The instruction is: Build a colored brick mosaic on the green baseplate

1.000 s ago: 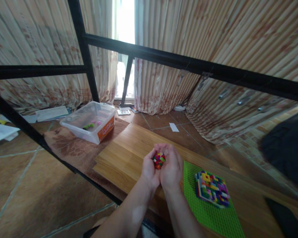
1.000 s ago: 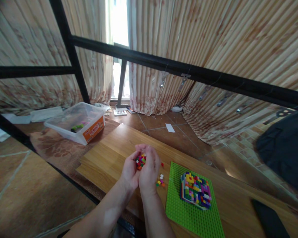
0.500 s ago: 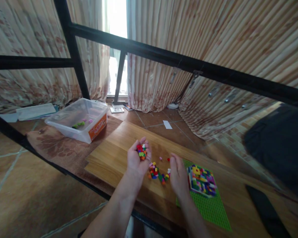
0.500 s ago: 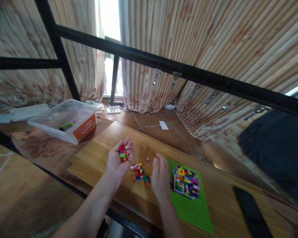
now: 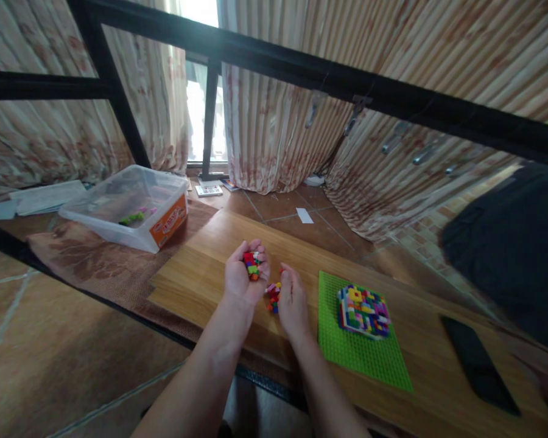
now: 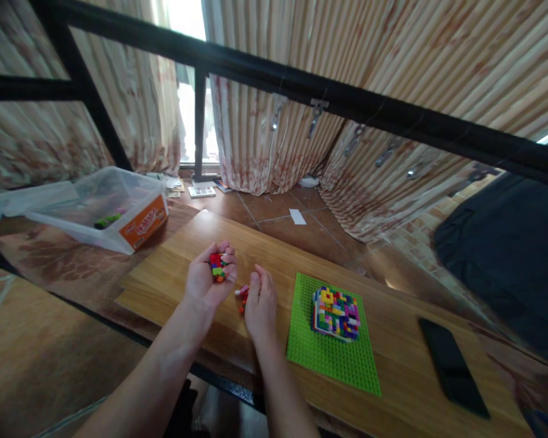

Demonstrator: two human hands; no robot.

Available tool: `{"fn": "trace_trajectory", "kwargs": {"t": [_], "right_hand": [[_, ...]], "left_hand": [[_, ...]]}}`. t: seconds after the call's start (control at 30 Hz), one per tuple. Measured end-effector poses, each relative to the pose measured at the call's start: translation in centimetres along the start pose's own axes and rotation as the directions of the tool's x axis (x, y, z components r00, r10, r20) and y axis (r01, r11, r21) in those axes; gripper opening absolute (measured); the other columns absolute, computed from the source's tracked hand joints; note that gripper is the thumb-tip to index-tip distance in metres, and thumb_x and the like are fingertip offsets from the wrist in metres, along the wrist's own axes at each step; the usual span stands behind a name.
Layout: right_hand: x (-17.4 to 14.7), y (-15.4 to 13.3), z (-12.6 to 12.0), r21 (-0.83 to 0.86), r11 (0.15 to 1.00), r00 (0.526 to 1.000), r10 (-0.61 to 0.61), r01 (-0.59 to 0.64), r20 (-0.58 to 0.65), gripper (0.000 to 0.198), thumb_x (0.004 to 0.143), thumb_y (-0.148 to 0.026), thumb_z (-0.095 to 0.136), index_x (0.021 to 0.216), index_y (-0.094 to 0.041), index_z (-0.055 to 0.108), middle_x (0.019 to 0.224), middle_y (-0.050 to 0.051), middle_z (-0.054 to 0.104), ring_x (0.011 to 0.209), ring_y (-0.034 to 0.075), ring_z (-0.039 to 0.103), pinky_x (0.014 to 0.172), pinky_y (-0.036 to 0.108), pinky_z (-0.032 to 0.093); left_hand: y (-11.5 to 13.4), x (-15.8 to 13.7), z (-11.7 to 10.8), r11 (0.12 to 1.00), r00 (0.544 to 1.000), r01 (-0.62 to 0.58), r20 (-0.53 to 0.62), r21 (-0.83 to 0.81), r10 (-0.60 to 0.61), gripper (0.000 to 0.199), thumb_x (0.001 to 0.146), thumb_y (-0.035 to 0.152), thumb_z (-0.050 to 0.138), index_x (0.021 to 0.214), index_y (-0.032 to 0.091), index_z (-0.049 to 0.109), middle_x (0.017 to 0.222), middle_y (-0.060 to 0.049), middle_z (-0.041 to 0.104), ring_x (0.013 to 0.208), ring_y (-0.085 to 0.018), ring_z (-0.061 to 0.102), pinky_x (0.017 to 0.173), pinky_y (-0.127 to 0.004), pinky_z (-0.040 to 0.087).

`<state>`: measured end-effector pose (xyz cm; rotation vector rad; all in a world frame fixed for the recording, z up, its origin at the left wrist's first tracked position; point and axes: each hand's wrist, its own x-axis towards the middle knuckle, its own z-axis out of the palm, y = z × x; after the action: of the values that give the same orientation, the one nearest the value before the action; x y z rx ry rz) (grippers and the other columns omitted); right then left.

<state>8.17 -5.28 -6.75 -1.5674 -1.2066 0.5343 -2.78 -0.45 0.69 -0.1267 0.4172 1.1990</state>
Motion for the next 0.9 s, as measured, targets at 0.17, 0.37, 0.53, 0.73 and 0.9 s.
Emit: {"fn": "trace_trajectory", "kwargs": {"t": [0.17,0.37,0.53,0.73,0.9], "right_hand": [[0.1,-0.9,-0.9,0.172,0.984,0.996,0.052,-0.038,-0.077,0.043,0.096,-0.047,0.041,0.111,-0.018,0.068,0.108,0.010,0.072,0.093,0.019,0.066,0.082,0.032,0.049],[-0.4,-3.9,-4.4,-0.005,0.963,0.963,-0.268,0.269,0.032,0.015,0.089,-0.032,0.061,0.091,-0.024,0.073,0.094,0.005,0.070,0.089,0.019,0.065,0.080,0.032,0.050],[-0.9,-5.3,-6.2,-0.179,0.934,0.949,-0.295,0.310,0.107,0.016,0.083,-0.029,0.069,0.098,-0.027,0.074,0.096,0.004,0.067,0.085,0.018,0.062,0.076,0.033,0.051],[-0.7,-4.3,-8.7,-0.305,0.908,0.958,-0.279,0.287,0.073,0.017,0.082,-0.029,0.069,0.098,-0.027,0.074,0.091,0.003,0.065,0.079,0.018,0.060,0.073,0.033,0.050],[-1.0,-4.1,-10.9,-0.389,0.855,0.937,-0.338,0.344,0.086,0.016,0.090,-0.027,0.058,0.092,-0.024,0.073,0.091,0.006,0.067,0.087,0.021,0.062,0.081,0.036,0.049]], "left_hand": [[-0.7,0.0,-0.2,0.997,1.000,0.009,-0.020,0.076,-0.007,0.025,0.095,0.020,0.044,0.078,0.011,0.060,0.062,-0.001,0.055,0.044,-0.005,0.048,0.038,-0.012,0.037],[-3.1,-0.4,0.3,0.983,0.992,0.128,-0.039,0.135,-0.124,0.027,0.095,0.022,0.044,0.076,0.011,0.061,0.059,-0.001,0.054,0.046,-0.006,0.049,0.043,-0.014,0.041],[-5.3,-0.5,0.5,0.977,0.988,0.153,-0.049,0.151,-0.148,0.025,0.094,0.021,0.046,0.080,0.010,0.064,0.065,-0.003,0.059,0.053,-0.007,0.055,0.051,-0.016,0.045],[-8.5,-0.8,0.9,0.969,0.988,0.153,-0.049,0.193,-0.147,0.022,0.092,0.019,0.051,0.079,0.010,0.067,0.068,-0.004,0.061,0.058,-0.008,0.058,0.057,-0.016,0.048],[-10.9,-0.8,0.9,0.963,0.977,0.214,-0.039,0.166,-0.210,0.022,0.091,0.016,0.051,0.078,0.009,0.067,0.066,-0.003,0.061,0.058,-0.009,0.058,0.057,-0.017,0.048]]}}
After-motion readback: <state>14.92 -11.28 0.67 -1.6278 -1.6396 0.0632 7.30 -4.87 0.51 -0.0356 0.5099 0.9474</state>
